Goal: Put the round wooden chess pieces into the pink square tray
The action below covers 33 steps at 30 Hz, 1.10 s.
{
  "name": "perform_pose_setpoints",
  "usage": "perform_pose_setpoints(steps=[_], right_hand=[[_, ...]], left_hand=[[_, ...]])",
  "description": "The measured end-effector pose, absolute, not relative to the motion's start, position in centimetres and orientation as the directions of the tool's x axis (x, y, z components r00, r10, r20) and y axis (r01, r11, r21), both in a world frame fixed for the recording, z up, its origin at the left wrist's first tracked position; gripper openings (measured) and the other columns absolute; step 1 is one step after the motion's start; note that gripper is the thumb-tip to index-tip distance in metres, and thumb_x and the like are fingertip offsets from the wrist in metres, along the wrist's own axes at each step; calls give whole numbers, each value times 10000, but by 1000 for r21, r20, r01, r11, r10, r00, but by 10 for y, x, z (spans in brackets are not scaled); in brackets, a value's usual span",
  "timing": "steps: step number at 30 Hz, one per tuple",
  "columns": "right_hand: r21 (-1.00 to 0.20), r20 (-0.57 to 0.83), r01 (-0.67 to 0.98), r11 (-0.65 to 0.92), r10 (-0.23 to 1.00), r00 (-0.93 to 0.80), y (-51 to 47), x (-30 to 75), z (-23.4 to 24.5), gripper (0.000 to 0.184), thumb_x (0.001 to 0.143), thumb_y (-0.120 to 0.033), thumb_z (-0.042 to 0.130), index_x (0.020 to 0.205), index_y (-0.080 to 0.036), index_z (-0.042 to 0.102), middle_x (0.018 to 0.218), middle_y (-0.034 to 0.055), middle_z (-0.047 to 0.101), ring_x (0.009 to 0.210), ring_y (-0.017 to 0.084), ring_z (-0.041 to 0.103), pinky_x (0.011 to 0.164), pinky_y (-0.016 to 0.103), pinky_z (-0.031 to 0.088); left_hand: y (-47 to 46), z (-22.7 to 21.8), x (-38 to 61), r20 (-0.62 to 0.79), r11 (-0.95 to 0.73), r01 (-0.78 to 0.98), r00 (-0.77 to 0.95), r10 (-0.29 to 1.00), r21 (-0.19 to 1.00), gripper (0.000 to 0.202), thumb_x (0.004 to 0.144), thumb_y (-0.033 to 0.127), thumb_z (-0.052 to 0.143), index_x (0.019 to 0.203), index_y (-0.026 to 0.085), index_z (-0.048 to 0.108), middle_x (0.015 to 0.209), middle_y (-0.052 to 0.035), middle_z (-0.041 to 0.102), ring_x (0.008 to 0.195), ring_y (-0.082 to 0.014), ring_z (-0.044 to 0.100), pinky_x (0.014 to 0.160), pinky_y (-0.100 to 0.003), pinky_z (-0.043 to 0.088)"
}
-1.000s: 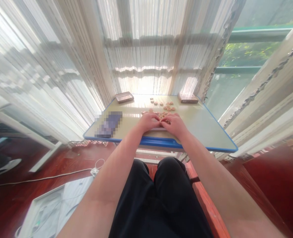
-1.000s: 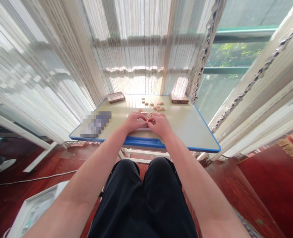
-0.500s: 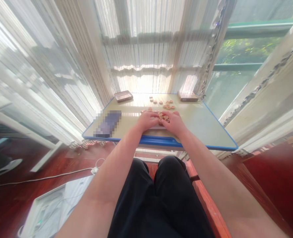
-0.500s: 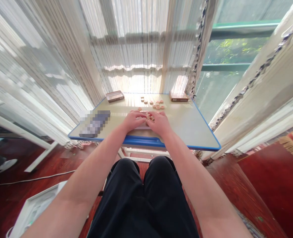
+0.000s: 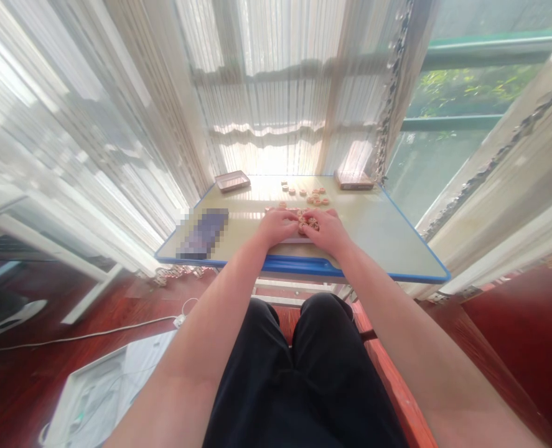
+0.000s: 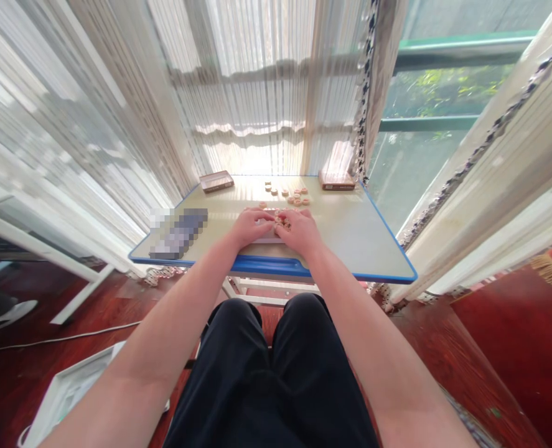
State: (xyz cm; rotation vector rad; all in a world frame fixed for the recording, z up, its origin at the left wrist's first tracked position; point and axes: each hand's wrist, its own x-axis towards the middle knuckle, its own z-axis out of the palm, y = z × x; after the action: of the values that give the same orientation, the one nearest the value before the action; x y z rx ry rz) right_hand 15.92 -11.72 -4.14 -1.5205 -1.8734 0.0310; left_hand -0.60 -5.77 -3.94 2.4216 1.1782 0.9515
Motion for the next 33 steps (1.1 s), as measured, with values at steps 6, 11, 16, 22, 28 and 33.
perform_pose_setpoints(steps=[6,11,16,22,28,33], right_hand=[[-454,517,838,302,855,-28,-119,159,-41,320,771,-313,563,1057,-196,645,1024,49,679,998,247,499,924,366,397],[-431,500,870,239,866,11,-114,160,-42,416,789,-328,541,1175,-186,596,1105,80,654,1073,280,471,961,414,368],[-454,448,869,195,893,34,-106,160,-43,475,799,-412,517,1222,-204,579,1147,84,639,1141,320,431,986,471,337],[-514,495,832,210,864,88,-105,162,-45,441,772,-400,550,1161,-204,616,1122,84,648,1147,301,448,1001,471,335],[-633,628,680,371,759,170,-108,165,-41,255,769,-291,512,938,-193,676,989,64,684,1031,234,536,958,399,392],[-791,425,580,196,858,290,-73,185,-34,284,694,-156,465,893,-179,667,951,49,688,823,196,606,817,375,465]], left_hand=[[-57,-40,-6,441,-605,619,419,794,501,234,735,314,589,883,214,739,948,-48,674,1032,-236,541,983,-359,392],[-54,-41,-6,371,-526,715,384,846,461,404,782,458,543,1129,293,667,1271,-60,526,1247,-296,366,1081,-434,265],[-52,-42,-6,296,-489,765,394,870,419,403,820,476,477,1182,369,620,1387,-6,432,1294,-307,304,1097,-454,218],[-53,-42,-7,320,-523,754,420,849,398,400,795,398,514,1173,342,631,1372,-16,466,1272,-308,339,1082,-462,251],[-54,-43,-7,434,-548,717,368,822,430,346,774,359,543,1085,294,680,1300,-24,541,1248,-280,380,1072,-444,283],[-56,-47,-7,514,-530,698,265,816,482,281,785,271,508,990,238,699,1199,-22,612,1158,-252,453,1039,-423,335]])
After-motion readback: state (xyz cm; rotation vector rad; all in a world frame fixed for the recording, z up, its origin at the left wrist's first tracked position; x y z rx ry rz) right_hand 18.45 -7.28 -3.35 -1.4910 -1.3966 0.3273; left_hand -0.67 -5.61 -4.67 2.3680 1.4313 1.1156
